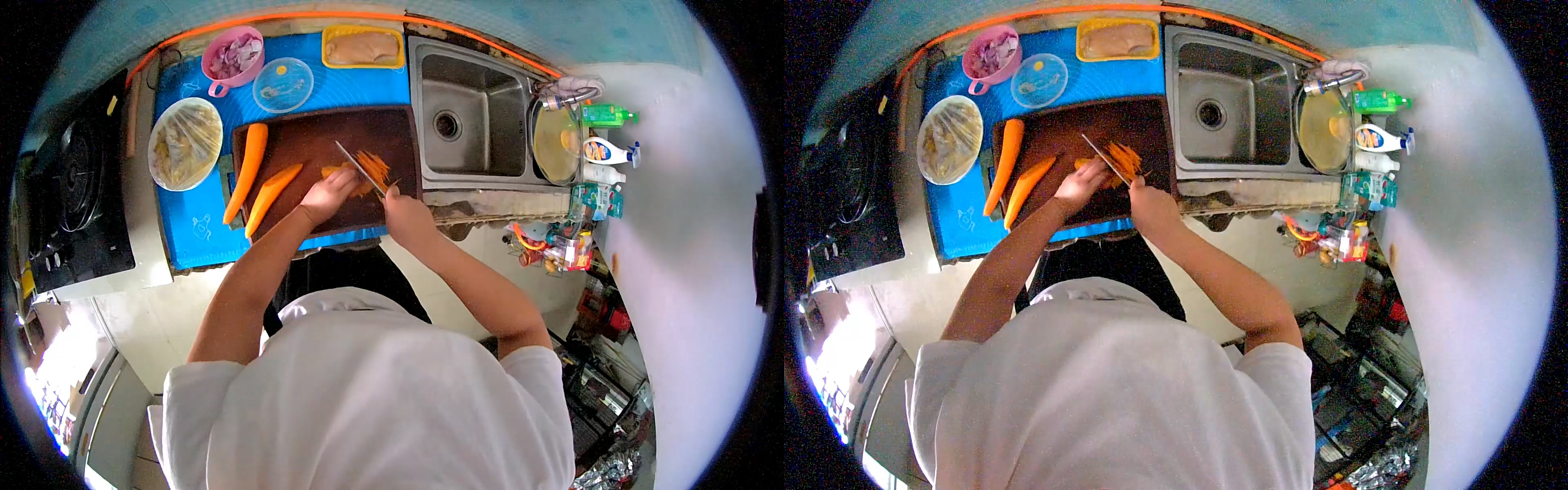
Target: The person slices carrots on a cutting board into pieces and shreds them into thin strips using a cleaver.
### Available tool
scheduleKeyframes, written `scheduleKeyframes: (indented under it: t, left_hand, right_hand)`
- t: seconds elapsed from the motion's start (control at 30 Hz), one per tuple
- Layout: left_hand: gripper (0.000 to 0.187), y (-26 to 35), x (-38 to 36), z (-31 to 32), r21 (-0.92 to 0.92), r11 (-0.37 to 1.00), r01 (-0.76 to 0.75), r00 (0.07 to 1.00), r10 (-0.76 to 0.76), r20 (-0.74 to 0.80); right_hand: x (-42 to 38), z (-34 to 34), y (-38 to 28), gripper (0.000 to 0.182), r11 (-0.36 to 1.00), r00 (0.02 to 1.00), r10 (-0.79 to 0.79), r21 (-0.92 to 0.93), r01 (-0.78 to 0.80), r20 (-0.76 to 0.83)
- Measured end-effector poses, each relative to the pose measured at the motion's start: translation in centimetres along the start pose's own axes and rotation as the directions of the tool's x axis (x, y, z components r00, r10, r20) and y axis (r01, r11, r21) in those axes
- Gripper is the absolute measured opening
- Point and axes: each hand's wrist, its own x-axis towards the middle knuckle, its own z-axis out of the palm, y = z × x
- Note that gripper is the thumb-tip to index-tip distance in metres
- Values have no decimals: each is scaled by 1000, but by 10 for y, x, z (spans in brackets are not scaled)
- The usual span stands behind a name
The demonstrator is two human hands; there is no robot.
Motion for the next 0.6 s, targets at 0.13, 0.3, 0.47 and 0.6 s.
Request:
scheduleKeyframes:
  t: [0.13, 0.3, 0.47, 0.6]
  left_hand:
    - [29, -5, 0, 6, -22, 1000, -14, 998, 12, -61]
    - [29, -1, -2, 5, -9, 999, -33, 997, 32, -64]
    - [28, 2, -2, 2, -49, 998, 26, 999, -28, -38]
    - [26, -7, -1, 10, -26, 1000, -18, 997, 16, -76]
  right_hand:
    - [15, 6, -4, 23, 998, 998, 19, 64, -16, -52]
    - [16, -4, 7, 25, 997, 999, -22, 72, 25, -48]
    - [1, -21, -5, 25, 999, 998, -27, 35, 30, -61]
    - [12, 4, 1, 25, 996, 995, -2, 89, 10, -96]
